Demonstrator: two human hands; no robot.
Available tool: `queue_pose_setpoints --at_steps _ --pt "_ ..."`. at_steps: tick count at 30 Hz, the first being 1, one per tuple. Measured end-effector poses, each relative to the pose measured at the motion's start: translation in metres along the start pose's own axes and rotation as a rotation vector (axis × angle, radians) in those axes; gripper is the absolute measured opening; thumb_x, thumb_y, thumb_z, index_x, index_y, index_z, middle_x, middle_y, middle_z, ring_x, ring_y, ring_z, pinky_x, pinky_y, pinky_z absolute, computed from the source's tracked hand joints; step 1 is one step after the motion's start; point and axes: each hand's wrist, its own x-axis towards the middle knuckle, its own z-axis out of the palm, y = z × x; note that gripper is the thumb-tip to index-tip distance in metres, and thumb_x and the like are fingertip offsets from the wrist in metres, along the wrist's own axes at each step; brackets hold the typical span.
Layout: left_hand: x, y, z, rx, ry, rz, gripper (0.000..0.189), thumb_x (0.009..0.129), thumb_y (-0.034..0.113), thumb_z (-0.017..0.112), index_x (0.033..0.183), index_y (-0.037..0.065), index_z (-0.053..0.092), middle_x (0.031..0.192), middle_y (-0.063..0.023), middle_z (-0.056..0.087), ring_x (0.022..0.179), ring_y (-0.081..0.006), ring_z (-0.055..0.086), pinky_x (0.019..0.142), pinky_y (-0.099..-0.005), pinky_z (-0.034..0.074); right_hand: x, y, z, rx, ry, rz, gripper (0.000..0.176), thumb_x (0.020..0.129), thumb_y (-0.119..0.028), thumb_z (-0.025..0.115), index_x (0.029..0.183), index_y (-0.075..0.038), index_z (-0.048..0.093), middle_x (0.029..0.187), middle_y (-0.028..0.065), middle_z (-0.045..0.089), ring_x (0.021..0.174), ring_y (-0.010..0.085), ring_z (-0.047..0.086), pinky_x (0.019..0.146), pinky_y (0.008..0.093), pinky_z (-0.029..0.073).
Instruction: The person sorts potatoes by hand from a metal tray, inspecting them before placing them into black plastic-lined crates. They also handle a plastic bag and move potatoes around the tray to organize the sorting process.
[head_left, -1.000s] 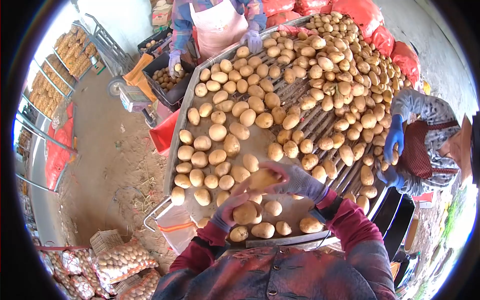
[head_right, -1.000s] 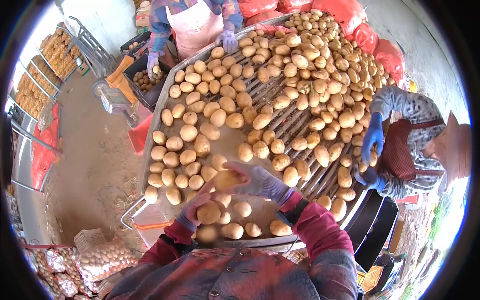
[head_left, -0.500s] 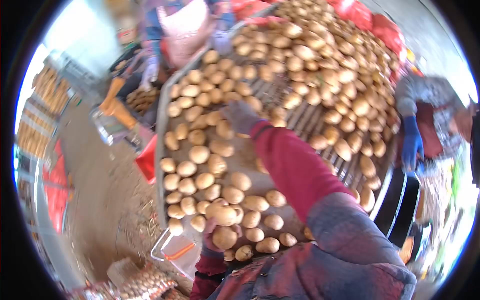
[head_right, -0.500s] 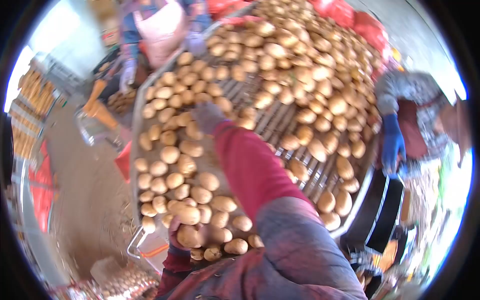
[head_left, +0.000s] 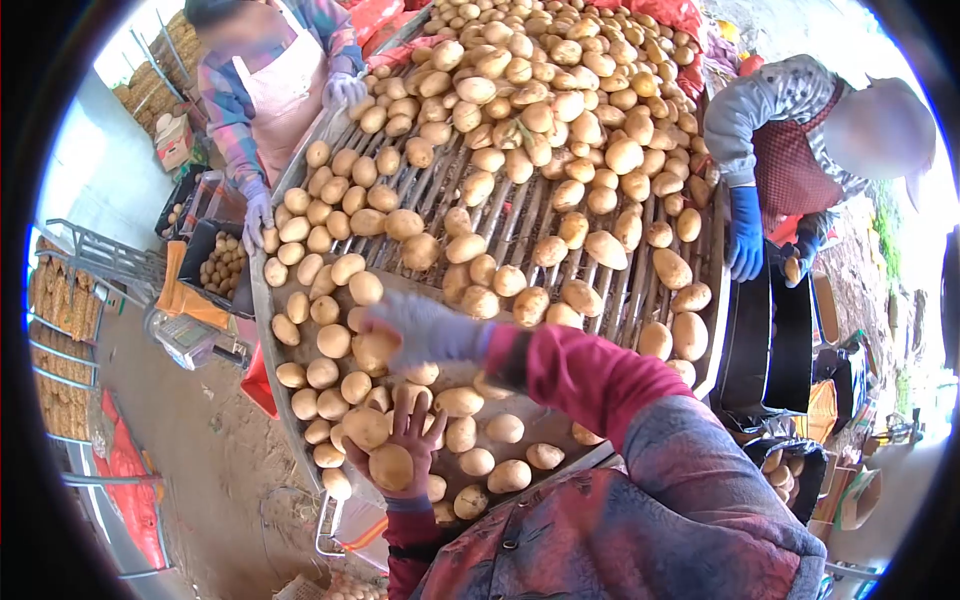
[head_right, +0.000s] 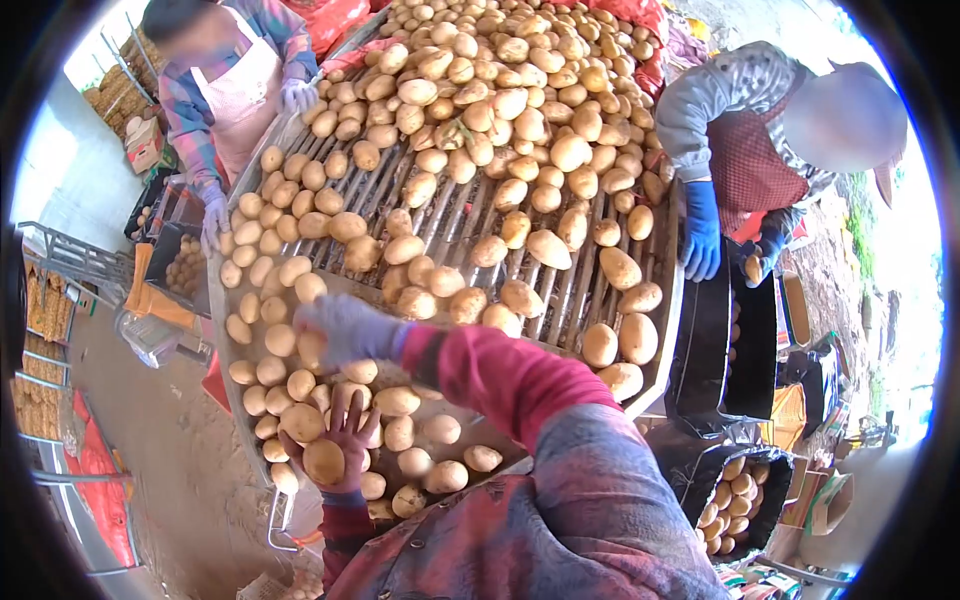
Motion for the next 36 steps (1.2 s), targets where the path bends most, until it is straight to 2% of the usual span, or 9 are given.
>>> queue_pose_setpoints --at_steps 7,12,18,22,24,26,28,32,36 --pt "-0.008 -0.022 0.021 -0.077 0.346 -0.059 0.071 0.082 0.070 0.062 0.133 0.020 0.058 0.143 -0.0052 0.051 0.137 -0.0418 0.043 0.094 -0.0636 0.048 -0.128 0.036 -0.061 -0.075 0.249 0.210 0.061 0.085 -0.039 0.076 0.134 -0.009 0.056 0.124 0.0171 0.060 0.117 0.0345 0.059 0.099 0.0462 0.049" --pt "-0.028 -0.043 0.016 -0.025 0.348 -0.173 0.072 0.082 0.075 0.057 0.128 0.019 0.061 0.133 -0.0041 0.057 0.130 -0.0400 0.050 0.089 -0.0612 0.049 -0.210 0.122 -0.110 -0.718 0.388 0.685 0.045 0.081 -0.025 0.069 0.120 -0.006 0.059 0.105 0.0176 0.062 0.098 0.0368 0.061 0.080 0.0495 0.051" --pt "-0.021 -0.048 0.042 0.120 0.384 -0.268 0.069 0.083 0.077 0.053 0.123 0.022 0.066 0.135 -0.0042 0.061 0.127 -0.0348 0.053 0.089 -0.0562 0.045 -0.195 0.169 -0.104 -0.932 0.367 0.737 0.044 0.079 -0.022 0.067 0.119 -0.005 0.058 0.106 0.0174 0.064 0.100 0.0370 0.061 0.082 0.0496 0.052" --pt "-0.019 -0.048 0.047 0.114 0.303 -0.271 0.071 0.083 0.078 0.053 0.125 0.023 0.067 0.140 -0.0041 0.058 0.128 -0.0332 0.051 0.090 -0.0558 0.044 -0.205 0.141 -0.122 -0.571 0.284 0.772 0.055 0.074 -0.031 0.077 0.118 -0.002 0.061 0.108 0.0197 0.067 0.102 0.0376 0.064 0.089 0.0439 0.054" --pt "-0.028 -0.047 0.056 -0.324 0.427 -0.188 0.077 0.086 0.079 0.048 0.135 0.020 0.057 0.145 -0.0079 0.049 0.129 -0.0395 0.046 0.091 -0.0584 0.046 -0.224 0.132 -0.124 0.046 0.625 0.702 0.068 0.070 -0.036 0.084 0.123 0.000 0.059 0.106 0.0190 0.068 0.100 0.0325 0.066 0.090 0.0406 0.055" --pt "-0.030 -0.036 0.035 0.003 0.228 -0.216 0.067 0.093 0.072 0.045 0.134 0.020 0.056 0.141 -0.0083 0.050 0.123 -0.0383 0.048 0.090 -0.0606 0.048 -0.250 0.132 -0.137 0.578 1.009 0.610 0.079 0.066 -0.040 0.088 0.126 0.001 0.057 0.106 0.0184 0.067 0.098 0.0264 0.066 0.088 0.0365 0.056" --pt "-0.030 -0.031 0.039 0.143 0.120 -0.237 0.071 0.089 0.073 0.051 0.136 0.021 0.061 0.148 -0.0095 0.050 0.132 -0.0362 0.046 0.093 -0.0597 0.045 -0.292 0.149 -0.163 0.508 1.187 0.654 0.082 0.067 -0.043 0.089 0.127 0.002 0.055 0.110 0.0180 0.066 0.095 0.0240 0.066 0.084 0.0340 0.057" --pt "-0.033 -0.027 0.007 0.048 0.101 -0.222 0.071 0.089 0.073 0.051 0.135 0.019 0.062 0.151 -0.0116 0.046 0.135 -0.0409 0.042 0.093 -0.0629 0.044 -0.332 0.173 -0.161 -0.295 0.728 0.957 0.068 0.066 -0.054 0.087 0.118 -0.015 0.068 0.115 0.0151 0.063 0.103 0.0308 0.065 0.090 0.0444 0.053" --pt "-0.031 -0.036 0.024 0.007 0.082 -0.280 0.068 0.089 0.071 0.054 0.133 0.020 0.063 0.145 -0.0072 0.053 0.134 -0.0414 0.044 0.091 -0.0600 0.045 -0.314 0.138 -0.130 -0.482 0.348 1.027 0.070 0.059 -0.053 0.088 0.120 -0.024 0.070 0.126 0.0197 0.054 0.121 0.0389 0.053 0.100 0.0539 0.043"
